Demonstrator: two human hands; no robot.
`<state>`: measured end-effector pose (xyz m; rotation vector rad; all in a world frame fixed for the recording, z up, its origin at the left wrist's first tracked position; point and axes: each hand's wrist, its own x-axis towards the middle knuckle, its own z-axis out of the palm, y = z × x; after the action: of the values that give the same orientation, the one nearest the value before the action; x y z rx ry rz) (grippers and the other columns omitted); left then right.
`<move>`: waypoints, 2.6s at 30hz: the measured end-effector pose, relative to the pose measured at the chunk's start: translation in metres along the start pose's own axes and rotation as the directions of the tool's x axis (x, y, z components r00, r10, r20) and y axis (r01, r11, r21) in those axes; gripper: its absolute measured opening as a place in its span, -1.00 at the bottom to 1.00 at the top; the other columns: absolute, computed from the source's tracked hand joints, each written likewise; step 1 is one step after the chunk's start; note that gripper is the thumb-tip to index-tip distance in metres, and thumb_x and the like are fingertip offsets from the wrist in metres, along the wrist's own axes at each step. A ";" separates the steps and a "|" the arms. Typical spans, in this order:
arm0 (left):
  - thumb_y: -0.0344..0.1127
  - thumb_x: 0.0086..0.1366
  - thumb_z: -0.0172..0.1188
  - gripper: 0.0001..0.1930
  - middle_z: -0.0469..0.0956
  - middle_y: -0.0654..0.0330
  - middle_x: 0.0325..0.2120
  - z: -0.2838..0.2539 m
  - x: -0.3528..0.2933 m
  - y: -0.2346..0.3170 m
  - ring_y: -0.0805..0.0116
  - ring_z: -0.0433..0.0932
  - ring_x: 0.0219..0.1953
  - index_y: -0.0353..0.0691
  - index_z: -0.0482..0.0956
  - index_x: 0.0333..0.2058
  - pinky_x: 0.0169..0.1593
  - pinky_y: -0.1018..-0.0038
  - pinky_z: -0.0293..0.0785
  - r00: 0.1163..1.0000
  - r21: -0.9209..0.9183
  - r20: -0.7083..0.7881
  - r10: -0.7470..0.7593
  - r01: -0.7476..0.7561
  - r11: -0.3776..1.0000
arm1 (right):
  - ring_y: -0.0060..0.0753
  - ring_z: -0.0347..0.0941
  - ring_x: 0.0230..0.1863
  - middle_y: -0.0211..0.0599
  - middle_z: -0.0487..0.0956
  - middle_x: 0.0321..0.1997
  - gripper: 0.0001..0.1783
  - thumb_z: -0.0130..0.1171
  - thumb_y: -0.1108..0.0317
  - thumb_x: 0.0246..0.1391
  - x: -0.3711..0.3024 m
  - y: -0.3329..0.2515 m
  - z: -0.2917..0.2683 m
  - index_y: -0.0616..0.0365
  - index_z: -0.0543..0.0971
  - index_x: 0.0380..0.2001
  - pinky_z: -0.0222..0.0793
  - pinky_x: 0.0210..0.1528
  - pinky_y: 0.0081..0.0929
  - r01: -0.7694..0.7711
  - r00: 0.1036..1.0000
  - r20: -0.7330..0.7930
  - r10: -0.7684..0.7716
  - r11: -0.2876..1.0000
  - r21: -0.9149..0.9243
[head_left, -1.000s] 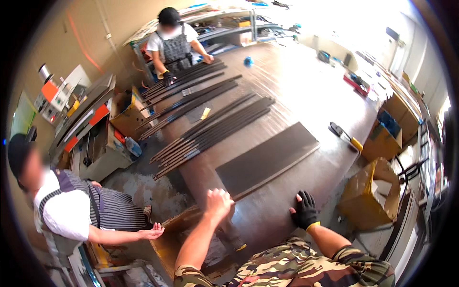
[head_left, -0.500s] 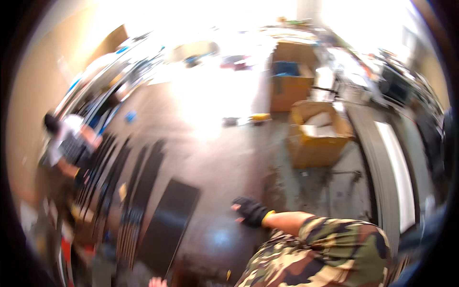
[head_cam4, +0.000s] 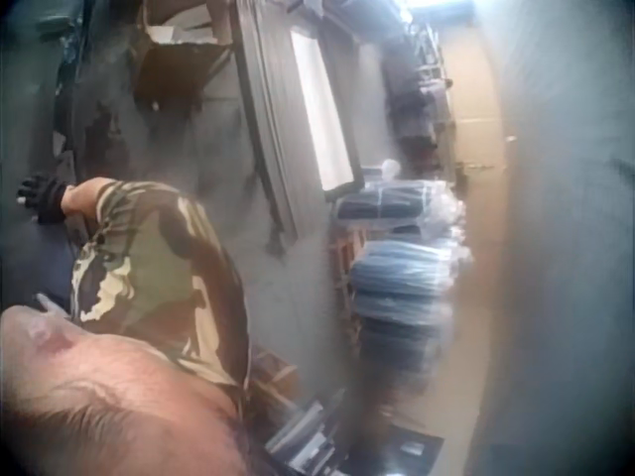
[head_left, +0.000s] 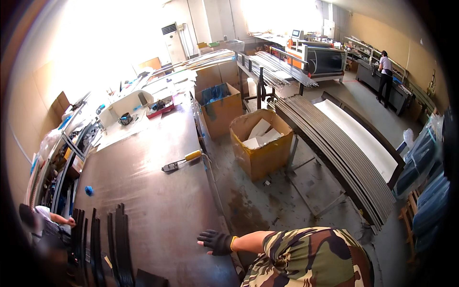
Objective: The person organizes long metal rods on a large workbench in a workshop. They pick up bundles of rods, separate them, and align them into neat rows. The person also handles a white sheet and a blue plastic sheet, placing them on the table to assist with the arrangement of the metal pieces.
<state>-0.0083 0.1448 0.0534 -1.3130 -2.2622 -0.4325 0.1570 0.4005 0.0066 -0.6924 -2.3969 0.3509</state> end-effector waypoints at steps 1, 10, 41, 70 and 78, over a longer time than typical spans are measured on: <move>0.13 0.34 0.14 -0.41 0.41 -0.14 0.15 0.008 -0.014 0.027 -0.16 0.40 0.18 -0.18 0.45 0.16 0.19 -0.06 0.34 0.999 0.073 0.028 0.022 -0.024 0.997 | 0.03 0.19 0.38 -0.01 0.36 0.30 -0.30 0.31 0.08 -0.03 0.002 -0.001 0.002 0.19 0.42 0.15 0.02 0.41 -0.02 0.006 1.000 0.010 -0.006 1.000 -0.002; 0.17 0.31 0.14 -0.38 0.40 -0.15 0.18 0.051 -0.031 0.023 -0.11 0.38 0.21 -0.15 0.47 0.18 0.20 -0.02 0.33 0.977 0.125 0.039 0.208 -0.211 0.969 | -0.07 0.34 0.26 -0.06 0.50 0.16 -0.60 0.25 0.20 -0.05 0.018 0.029 -0.004 0.15 0.58 -0.13 0.18 0.28 -0.15 -0.009 0.932 0.359 -0.041 0.991 0.137; -0.04 0.19 0.23 -0.28 0.27 -0.28 0.20 0.008 -0.010 0.250 -0.23 0.23 0.27 -0.36 0.26 0.21 0.26 -0.14 0.17 0.854 0.096 0.510 -0.105 0.064 0.993 | -0.04 0.54 -0.01 -0.14 0.64 -0.07 -0.63 0.11 -0.01 0.05 -0.474 0.152 -0.148 -0.08 0.71 -0.23 0.41 0.06 -0.20 -0.983 0.164 0.494 0.854 0.186 0.005; -0.14 -0.03 0.41 0.02 -0.05 -0.23 0.39 0.025 -0.035 0.183 -0.15 -0.12 0.46 -0.32 0.05 0.35 0.42 -0.05 -0.16 0.901 0.001 0.394 -0.182 0.198 0.980 | -0.24 0.61 -0.26 -0.12 0.70 -0.29 -0.69 0.27 0.12 0.07 -0.295 0.152 -0.100 0.11 0.70 -0.25 0.46 -0.14 -0.28 -0.821 0.427 0.609 0.669 0.568 -0.049; -0.17 -0.02 0.42 -0.01 -0.01 -0.20 0.39 0.029 -0.035 0.185 -0.16 -0.08 0.45 -0.31 0.10 0.35 0.41 -0.05 -0.13 0.892 -0.071 0.395 -0.222 0.271 0.960 | -0.11 0.62 -0.24 -0.08 0.69 -0.30 -0.50 0.26 -0.17 0.02 -0.251 0.171 -0.151 0.09 0.71 -0.35 0.45 -0.08 -0.28 -0.945 0.304 0.516 0.801 0.322 0.057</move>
<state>0.1606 0.2240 0.0151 -1.2600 -2.7909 -0.4399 0.4875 0.4151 -0.0661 -1.9297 -1.8680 1.5058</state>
